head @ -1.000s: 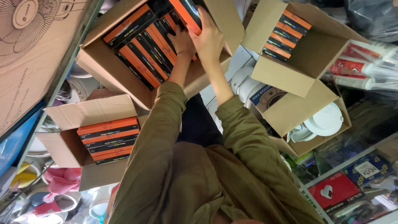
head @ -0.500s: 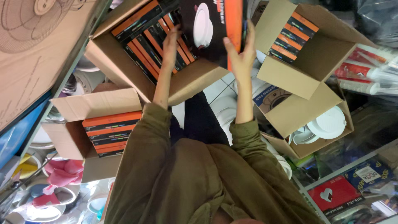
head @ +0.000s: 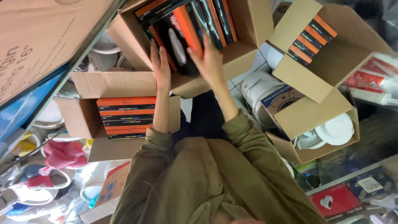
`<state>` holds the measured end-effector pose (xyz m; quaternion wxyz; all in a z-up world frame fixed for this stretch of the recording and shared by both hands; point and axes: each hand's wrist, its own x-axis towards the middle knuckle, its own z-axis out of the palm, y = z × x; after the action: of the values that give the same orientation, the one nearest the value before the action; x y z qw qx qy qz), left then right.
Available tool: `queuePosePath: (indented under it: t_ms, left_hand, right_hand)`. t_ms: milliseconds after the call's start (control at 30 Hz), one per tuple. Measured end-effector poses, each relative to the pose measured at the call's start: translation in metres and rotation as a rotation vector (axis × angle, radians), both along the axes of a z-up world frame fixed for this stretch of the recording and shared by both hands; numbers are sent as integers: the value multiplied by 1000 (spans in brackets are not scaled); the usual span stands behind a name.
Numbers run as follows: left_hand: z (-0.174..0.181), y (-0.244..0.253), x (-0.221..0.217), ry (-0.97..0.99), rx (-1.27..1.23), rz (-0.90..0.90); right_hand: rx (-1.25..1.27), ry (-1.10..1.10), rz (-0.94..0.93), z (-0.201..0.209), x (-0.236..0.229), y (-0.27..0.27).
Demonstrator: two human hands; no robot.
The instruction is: The person unboxes a round LED downlight, places it back inside its cardboard packaging along with the manual, and then organizes several identical light boxes into a larger cardboard shipping carton.
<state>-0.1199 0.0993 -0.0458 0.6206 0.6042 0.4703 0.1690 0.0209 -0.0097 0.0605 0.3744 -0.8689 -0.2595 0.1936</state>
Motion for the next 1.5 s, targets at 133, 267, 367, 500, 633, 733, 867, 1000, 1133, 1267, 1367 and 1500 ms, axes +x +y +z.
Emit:
queuePosePath:
  t_ms: [133,267,367,500,633,733,867,1000,1133,1267,1367,1500]
  left_hand:
    - [42,7,-18,46,351,-42]
    - [39,26,-33,109,442,-77]
    - [32,29,-39,79,414,-90]
    - [46,28,-33,178,189,-26]
    - [41,34,-34,129,338,-66]
    - [39,38,-34,98,436,-106]
    - [51,38,-33,215,51,-43]
    - [52,35,-32,233,576,-165]
    - [57,36,-16,218,550,-174]
    - [43,33,-2,-30,443,-167]
    - [34,36,-12,-59,453,-165]
    - [32,37,-14,-70,461,-186]
  right_hand:
    - [-265,117,93,1,-57,42]
    - [-171,-6,170,2,-105,71]
    - [-32,35,140,-2,-108,67]
    - [-29,108,152,-7,-109,67]
    - [44,141,147,-3,-112,70]
    - [161,183,206,0,-105,68]
    - [209,209,216,5,-97,58]
    - [-117,271,197,10,-103,37]
    - [-82,281,183,1,-124,26]
    - [74,338,-12,1,-142,23]
    - [73,78,56,6,-146,23]
    - [91,122,33,8,-146,23]
